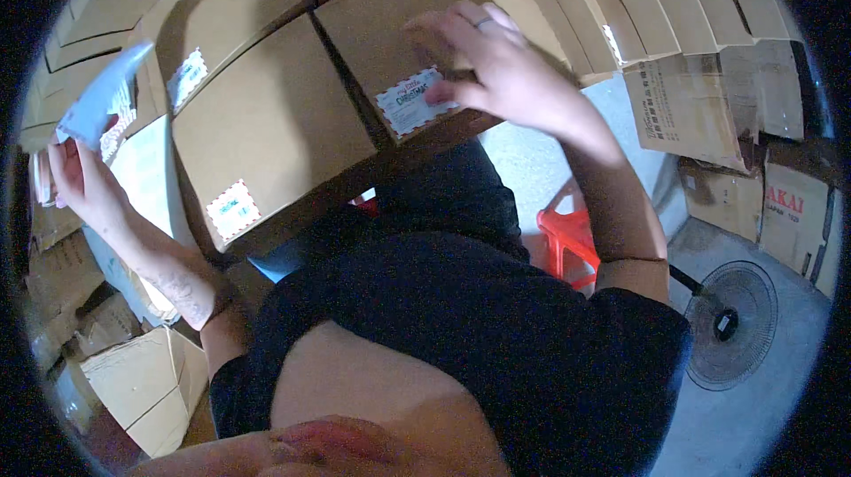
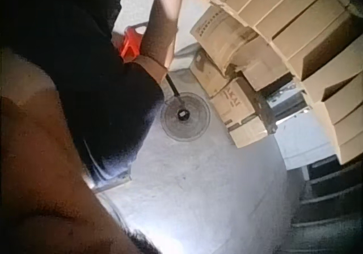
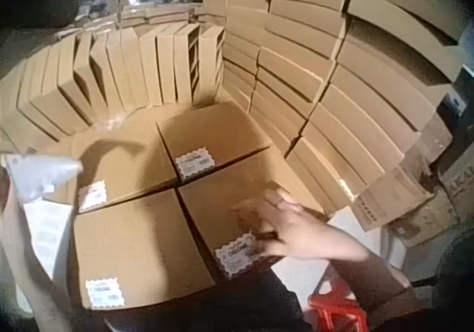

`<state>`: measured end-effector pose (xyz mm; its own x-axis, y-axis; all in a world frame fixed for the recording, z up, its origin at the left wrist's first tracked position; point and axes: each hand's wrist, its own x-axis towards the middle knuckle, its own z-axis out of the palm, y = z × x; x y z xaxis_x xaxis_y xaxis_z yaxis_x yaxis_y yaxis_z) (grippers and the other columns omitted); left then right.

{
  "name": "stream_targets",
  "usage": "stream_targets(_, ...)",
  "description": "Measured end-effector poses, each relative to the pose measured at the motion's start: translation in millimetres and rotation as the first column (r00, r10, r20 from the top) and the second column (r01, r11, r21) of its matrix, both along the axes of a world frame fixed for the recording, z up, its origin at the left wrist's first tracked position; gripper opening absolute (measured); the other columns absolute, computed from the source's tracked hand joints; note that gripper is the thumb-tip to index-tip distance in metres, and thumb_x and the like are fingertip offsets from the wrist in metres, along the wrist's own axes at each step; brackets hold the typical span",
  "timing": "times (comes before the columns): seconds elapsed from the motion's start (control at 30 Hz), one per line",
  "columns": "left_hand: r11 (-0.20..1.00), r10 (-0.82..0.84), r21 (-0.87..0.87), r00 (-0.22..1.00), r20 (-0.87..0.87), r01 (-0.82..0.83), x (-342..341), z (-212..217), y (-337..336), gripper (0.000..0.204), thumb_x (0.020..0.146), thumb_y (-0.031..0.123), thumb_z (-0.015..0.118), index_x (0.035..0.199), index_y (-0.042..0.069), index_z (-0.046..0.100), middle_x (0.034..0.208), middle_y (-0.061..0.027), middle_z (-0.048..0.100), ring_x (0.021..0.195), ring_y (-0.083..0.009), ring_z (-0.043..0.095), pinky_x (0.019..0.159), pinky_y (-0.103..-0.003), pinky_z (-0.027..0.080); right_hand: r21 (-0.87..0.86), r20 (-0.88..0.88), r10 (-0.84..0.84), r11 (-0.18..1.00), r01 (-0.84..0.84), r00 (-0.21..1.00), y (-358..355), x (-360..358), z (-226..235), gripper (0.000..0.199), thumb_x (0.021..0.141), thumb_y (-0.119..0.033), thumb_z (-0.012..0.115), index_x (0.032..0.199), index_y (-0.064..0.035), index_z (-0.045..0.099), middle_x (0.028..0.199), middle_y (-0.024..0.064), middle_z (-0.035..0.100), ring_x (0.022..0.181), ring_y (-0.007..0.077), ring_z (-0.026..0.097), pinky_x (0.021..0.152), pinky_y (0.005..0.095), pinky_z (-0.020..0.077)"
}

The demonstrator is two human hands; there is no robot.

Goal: Applying decorative or identifying labels to small cardboard boxes in a warehouse environment.

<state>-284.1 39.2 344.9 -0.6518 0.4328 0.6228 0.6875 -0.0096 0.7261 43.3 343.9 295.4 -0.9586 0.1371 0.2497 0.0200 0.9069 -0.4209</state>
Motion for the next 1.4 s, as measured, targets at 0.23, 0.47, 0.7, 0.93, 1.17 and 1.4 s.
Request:
stream_targets(0.23, 0.933, -0.208, 0.289, 0.977, -0.051, 0.214, 22, 65, -27, 0.02, 0.095, 0.008, 0.057, 0.11, -0.004, 0.062, 0.094, -0.0157, 0.069, 0.087, -0.0223, 0.068, 0.083, -0.035, 0.054, -0.344, 0.109, -0.055, 0.935, 0.09, 0.993, 7, 13, 5, 0.044, 0.082, -0.011, 0.061, 0.125, -0.0033, 0.057, 0.098, 0.0122, 0.052, 0.092, 0.0276, 0.052, 0.083, 0.0347, 0.0431)
stream_targets(0.47, 0.712, 0.551, -0.554, 0.832, 0.061, -0.43, -28, 49, -87, 0.029, 0.101, 0.023, 0.047, 0.113, -0.001, 0.058, 0.087, -0.0137, 0.07, 0.066, -0.017, 0.066, 0.058, -0.027, 0.05, 0.274, 0.216, 0.041, 0.956, -0.101, 0.976, -53, 6, 21, 0.054, 0.087, -0.03, 0.059, 0.139, -0.0208, 0.05, 0.152, 0.0099, 0.036, 0.141, 0.0302, 0.032, 0.117, 0.0528, 0.0148)
stream_targets(0.7, 0.492, 0.738, -0.822, 0.638, 0.219, -0.287, -51, -20, -99, 0.034, 0.099, 0.019, 0.041, 0.125, 0.0, 0.05, 0.082, -0.0214, 0.07, 0.07, -0.0286, 0.071, 0.059, -0.04, 0.056, 0.245, 0.203, 0.095, 0.959, -0.145, 0.975, -49, 6, 14, 0.048, 0.092, -0.026, 0.053, 0.139, -0.0198, 0.051, 0.148, 0.0064, 0.043, 0.141, 0.0289, 0.034, 0.117, 0.053, 0.0164)
stream_targets(0.93, 0.183, 0.727, -0.867, 0.657, -0.198, -0.464, -40, -10, -117, 0.043, 0.095, 0.028, 0.043, 0.13, 0.003, 0.053, 0.119, -0.0257, 0.061, 0.108, -0.0398, 0.061, 0.093, -0.048, 0.047, 0.253, 0.18, 0.084, 0.959, -0.128, 0.98, -51, 10, 13, 0.049, 0.091, -0.026, 0.054, 0.139, -0.0197, 0.051, 0.148, 0.0063, 0.044, 0.14, 0.0295, 0.036, 0.117, 0.0528, 0.0177)
stream_targets(1.17, 0.34, 0.579, -0.87, 0.809, -0.105, -0.356, -54, -30, -128, 0.032, 0.093, 0.023, 0.049, 0.103, -0.001, 0.067, 0.098, -0.022, 0.068, 0.091, -0.0344, 0.067, 0.079, -0.044, 0.051, 0.258, 0.152, 0.096, 0.957, -0.133, 0.984, -51, 8, 11, 0.047, 0.091, -0.026, 0.054, 0.138, -0.0192, 0.053, 0.146, 0.0058, 0.046, 0.139, 0.0293, 0.038, 0.117, 0.0528, 0.0184)
stream_targets(1.4, 0.517, 0.55, -0.853, 0.733, 0.4, 0.078, -45, 3, -160, 0.042, 0.097, 0.044, 0.052, 0.127, 0.014, 0.056, 0.098, 0.0016, 0.059, 0.08, -0.009, 0.054, 0.073, -0.027, 0.048, 0.34, 0.089, 0.111, 0.931, -0.135, 0.99, -49, 5, 1, 0.042, 0.096, -0.028, 0.05, 0.137, -0.0202, 0.053, 0.146, 0.0049, 0.046, 0.138, 0.0276, 0.039, 0.116, 0.0509, 0.0206)
